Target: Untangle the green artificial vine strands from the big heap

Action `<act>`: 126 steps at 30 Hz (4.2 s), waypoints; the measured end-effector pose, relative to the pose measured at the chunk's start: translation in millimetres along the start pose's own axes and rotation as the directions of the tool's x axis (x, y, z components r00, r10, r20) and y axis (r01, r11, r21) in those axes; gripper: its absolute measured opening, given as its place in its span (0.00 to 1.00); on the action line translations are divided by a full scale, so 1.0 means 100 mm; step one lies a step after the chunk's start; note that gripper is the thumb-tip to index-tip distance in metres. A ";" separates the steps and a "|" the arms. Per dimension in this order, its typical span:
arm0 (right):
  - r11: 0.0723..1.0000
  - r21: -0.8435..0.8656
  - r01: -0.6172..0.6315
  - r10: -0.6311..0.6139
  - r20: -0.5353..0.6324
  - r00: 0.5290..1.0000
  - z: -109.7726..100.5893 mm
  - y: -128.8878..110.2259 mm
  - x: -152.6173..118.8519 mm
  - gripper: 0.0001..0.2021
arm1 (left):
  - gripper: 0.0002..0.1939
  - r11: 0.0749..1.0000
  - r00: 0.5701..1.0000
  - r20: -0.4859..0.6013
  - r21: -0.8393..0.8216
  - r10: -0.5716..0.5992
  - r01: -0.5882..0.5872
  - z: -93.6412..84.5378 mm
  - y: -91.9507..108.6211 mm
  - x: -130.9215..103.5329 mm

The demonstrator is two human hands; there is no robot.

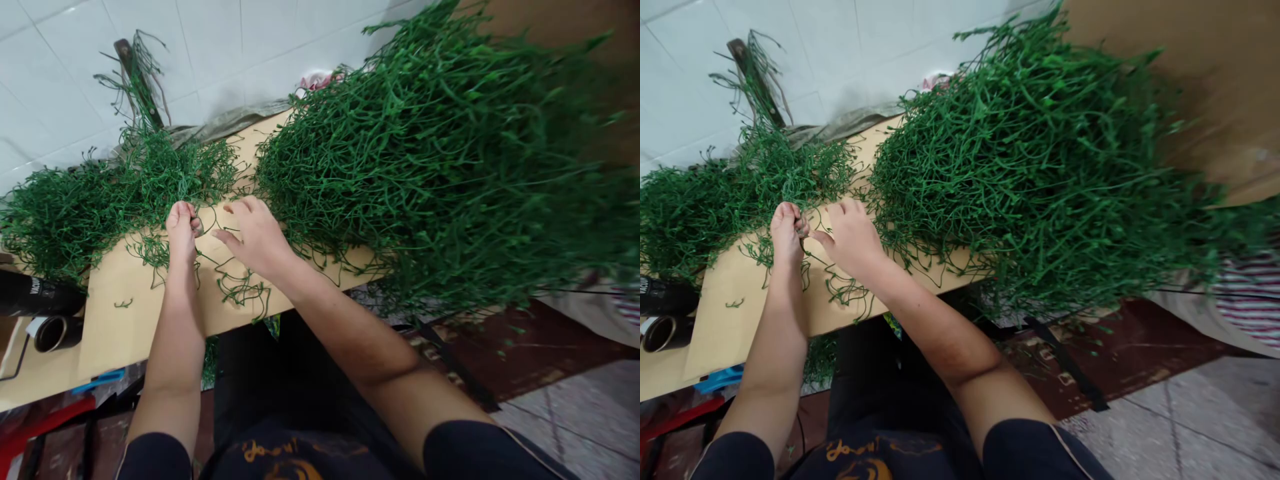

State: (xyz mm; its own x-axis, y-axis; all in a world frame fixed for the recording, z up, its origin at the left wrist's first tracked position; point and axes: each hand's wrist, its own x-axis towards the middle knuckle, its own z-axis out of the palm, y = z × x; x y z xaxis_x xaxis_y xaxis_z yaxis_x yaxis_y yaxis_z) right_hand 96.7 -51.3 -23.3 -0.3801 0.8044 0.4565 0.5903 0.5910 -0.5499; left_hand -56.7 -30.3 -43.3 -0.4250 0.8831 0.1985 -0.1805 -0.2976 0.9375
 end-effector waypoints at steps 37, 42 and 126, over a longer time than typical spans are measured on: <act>0.994 0.108 -0.005 0.005 -0.005 1.000 0.06 0.06 0.02 0.30 | 0.21 0.950 0.989 0.035 -0.272 -0.147 0.151 -0.02 0.14 -0.07; 0.977 0.211 -0.026 0.003 0.109 0.994 0.36 0.01 0.14 0.36 | 0.21 0.947 0.985 0.047 -0.269 -0.168 0.174 -0.02 0.14 -0.08; 0.855 0.500 -0.135 0.131 0.044 0.990 -0.10 0.40 0.03 0.06 | 0.16 0.966 0.982 0.185 0.243 0.046 -0.091 -0.05 0.05 -0.03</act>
State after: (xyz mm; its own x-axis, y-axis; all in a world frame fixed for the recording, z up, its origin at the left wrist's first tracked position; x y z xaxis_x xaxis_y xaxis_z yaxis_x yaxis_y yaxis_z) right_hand 126.5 -25.4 -37.0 -0.3308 0.8767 0.3492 0.2000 0.4268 -0.8820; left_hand -61.0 -36.0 -40.3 -0.2620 0.9201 0.2911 0.0801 -0.2799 0.9567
